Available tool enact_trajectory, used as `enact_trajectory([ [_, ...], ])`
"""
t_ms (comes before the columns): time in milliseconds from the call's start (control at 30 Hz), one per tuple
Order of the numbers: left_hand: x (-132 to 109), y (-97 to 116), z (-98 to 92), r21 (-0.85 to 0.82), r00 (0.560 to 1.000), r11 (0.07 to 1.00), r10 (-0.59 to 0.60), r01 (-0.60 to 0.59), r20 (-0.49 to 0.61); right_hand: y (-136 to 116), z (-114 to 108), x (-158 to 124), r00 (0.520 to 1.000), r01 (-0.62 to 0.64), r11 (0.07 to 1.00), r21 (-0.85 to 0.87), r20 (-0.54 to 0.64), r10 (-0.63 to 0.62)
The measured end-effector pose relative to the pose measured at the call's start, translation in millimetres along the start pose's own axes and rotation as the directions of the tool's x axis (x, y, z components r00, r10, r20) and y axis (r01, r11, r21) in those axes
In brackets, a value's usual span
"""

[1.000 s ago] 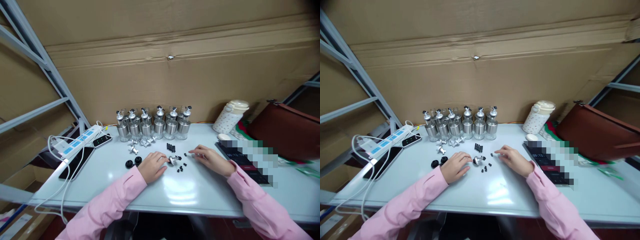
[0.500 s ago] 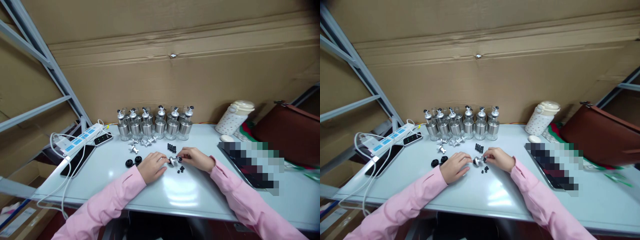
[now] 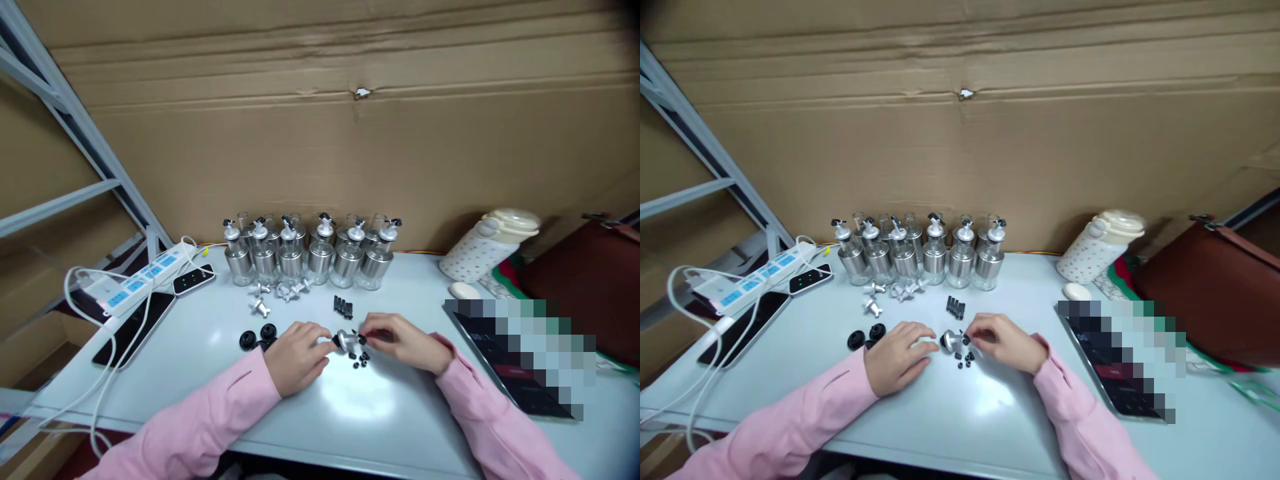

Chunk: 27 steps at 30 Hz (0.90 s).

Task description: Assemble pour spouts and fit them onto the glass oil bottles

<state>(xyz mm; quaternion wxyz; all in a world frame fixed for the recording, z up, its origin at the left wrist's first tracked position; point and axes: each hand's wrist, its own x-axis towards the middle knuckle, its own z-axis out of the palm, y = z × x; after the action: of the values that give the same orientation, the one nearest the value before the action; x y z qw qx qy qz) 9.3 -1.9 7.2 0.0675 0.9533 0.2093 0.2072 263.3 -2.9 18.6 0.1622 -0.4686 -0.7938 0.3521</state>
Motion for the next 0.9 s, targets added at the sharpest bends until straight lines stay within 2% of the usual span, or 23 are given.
enact_trajectory([
  [200,-0.2,-0.6,2.3,-0.020,1.000,1.000,0.005,-0.005,0.003,-0.3,0.1,-3.9,0.996,-0.010,0.999,0.052,0.086,0.005],
  [367,-0.6,-1.0,3.4,-0.020,1.000,1.000,0.023,-0.023,0.001,-1.3,4.1,-3.3,0.996,-0.019,1.000,0.019,0.082,0.018],
  [500,1.5,-0.8,3.5,0.014,0.991,0.994,0.108,-0.110,0.080,-2.5,5.9,-2.4,0.996,-0.074,0.996,0.055,0.047,0.071],
  [600,2.6,-0.4,3.7,0.046,0.991,0.993,0.109,-0.112,0.078,-2.6,7.4,-1.1,0.995,-0.104,0.991,0.081,0.007,0.104],
  [733,1.9,1.3,3.1,0.079,0.997,0.995,0.064,-0.068,0.049,-2.8,8.2,-1.0,0.998,-0.067,0.996,0.061,-0.001,0.067],
  [900,0.5,2.3,1.5,0.108,0.999,0.993,0.044,-0.045,0.018,-13.7,7.7,-2.9,0.998,0.030,0.998,-0.053,-0.062,-0.033],
])
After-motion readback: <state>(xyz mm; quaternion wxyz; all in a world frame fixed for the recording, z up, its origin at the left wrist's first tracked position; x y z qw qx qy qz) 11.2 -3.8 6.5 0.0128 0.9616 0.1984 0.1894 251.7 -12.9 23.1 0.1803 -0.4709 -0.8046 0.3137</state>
